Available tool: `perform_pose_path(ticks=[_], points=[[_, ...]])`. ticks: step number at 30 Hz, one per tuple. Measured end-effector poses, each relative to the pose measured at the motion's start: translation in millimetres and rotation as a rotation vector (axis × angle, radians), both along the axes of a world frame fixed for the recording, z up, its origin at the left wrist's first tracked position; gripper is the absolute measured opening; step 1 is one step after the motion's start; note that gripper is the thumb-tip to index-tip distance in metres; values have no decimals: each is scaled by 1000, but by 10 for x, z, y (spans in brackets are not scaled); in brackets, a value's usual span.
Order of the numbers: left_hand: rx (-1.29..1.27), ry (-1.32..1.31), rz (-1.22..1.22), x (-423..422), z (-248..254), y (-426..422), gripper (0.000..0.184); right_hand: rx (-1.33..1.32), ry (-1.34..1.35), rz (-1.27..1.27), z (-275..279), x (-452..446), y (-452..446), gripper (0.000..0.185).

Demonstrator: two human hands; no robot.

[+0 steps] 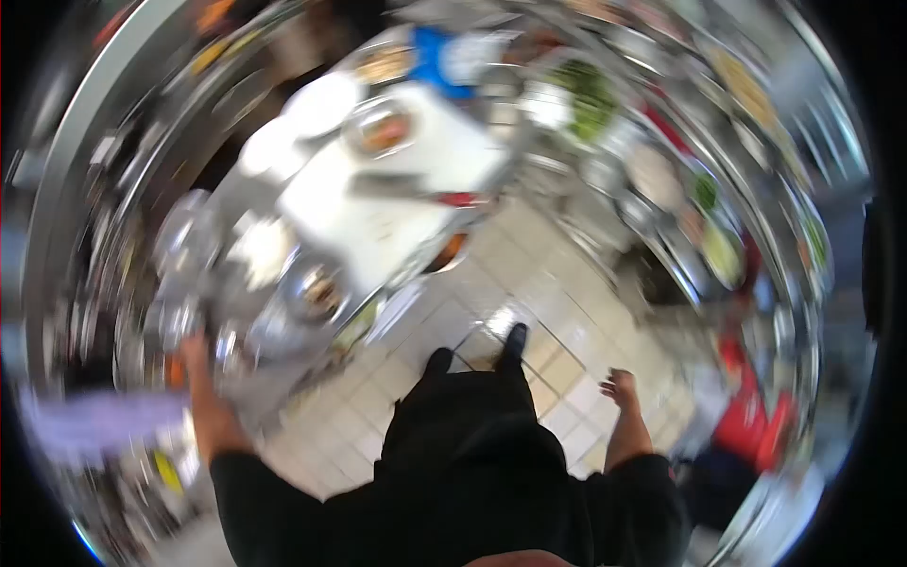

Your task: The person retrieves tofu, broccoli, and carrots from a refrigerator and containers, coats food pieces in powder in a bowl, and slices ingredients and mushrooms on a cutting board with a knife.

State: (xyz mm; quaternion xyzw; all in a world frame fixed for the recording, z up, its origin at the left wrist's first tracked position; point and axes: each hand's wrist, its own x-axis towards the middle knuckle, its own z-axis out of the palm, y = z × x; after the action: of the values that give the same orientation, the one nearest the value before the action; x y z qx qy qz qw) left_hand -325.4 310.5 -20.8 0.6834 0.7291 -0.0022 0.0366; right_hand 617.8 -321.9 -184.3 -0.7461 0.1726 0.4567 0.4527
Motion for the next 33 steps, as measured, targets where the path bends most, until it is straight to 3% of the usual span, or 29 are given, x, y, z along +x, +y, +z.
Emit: perform_pose_path(ticks=[1, 2, 3, 4, 7, 10, 11, 12, 16, 17, 18, 19, 20, 22, 23, 24, 26, 28, 29, 30, 32, 33], points=[[89, 486, -336, -49, 17, 42, 36, -57, 76, -14, -2, -332, -285, 39], [39, 370, -79, -66, -20, 166, 35, -164, 149, -90, -29, -629, -479, 40], [142, 87, 95, -6, 30, 177, 35, -186, 156, -61, 57, -919, -590, 41], [221, 176, -80, 27, 111, 101, 35, -221, 163, -52, 124, -1141, -631, 41], [89, 33, 99, 352, 465, -2, 34, -211, 166, -13, 458, -1540, -358, 37], [146, 112, 137, 170, 343, 57, 33, -50, 61, 50, 701, -1511, 241, 34], [146, 235, -41, -130, 50, 188, 30, 12, 9, 109, 776, -1381, 462, 34], [137, 247, -56, -237, 19, 282, 27, 23, -24, 127, 897, -1307, 747, 34], [85, 397, -54, 457, 312, 17, 17, 314, -85, 395, 670, -803, 1468, 33], [46, 399, 15, 637, 403, -181, 15, 316, -144, 575, 606, -669, 1676, 34], [240, 102, 276, 718, 368, -194, 20, 245, -384, 1088, 398, -393, 1875, 35], [230, 16, 368, 734, 391, -159, 26, 236, -235, 941, 499, -536, 2145, 36], [69, -158, 530, 954, 813, -278, 30, 222, -104, 777, 683, -748, 2472, 38], [94, -224, 568, 1249, 968, -321, 35, 129, -72, 903, 768, -853, 2696, 39], [144, -240, 563, 1226, 789, -254, 37, 139, -84, 992, 771, -897, 2757, 38], [56, -272, 488, 1416, 1112, -459, 53, 149, -98, 1076, 744, -955, 2826, 38], [346, -436, 169, 1571, 1198, -942, 41, 181, -116, 1241, 645, -1222, 3015, 38], [46, -901, -97, 1615, 1480, -1710, 33, 150, 22, 1144, 602, -1486, 3043, 36], [0, -1033, -62, 1615, 1636, -2219, 30, 113, 161, 965, 552, -1670, 3079, 34], [-51, -1167, -32, 1560, 1682, -2722, 27, 100, 102, 1096, 547, -1931, 3094, 33], [224, -1548, 206, 1219, 1258, -3350, 23, 82, 132, 1311, 729, -2601, 3189, 33], [358, -1345, 314, 843, 1062, -3563, 26, 68, 144, 1420, 915, -3059, 3244, 33]])
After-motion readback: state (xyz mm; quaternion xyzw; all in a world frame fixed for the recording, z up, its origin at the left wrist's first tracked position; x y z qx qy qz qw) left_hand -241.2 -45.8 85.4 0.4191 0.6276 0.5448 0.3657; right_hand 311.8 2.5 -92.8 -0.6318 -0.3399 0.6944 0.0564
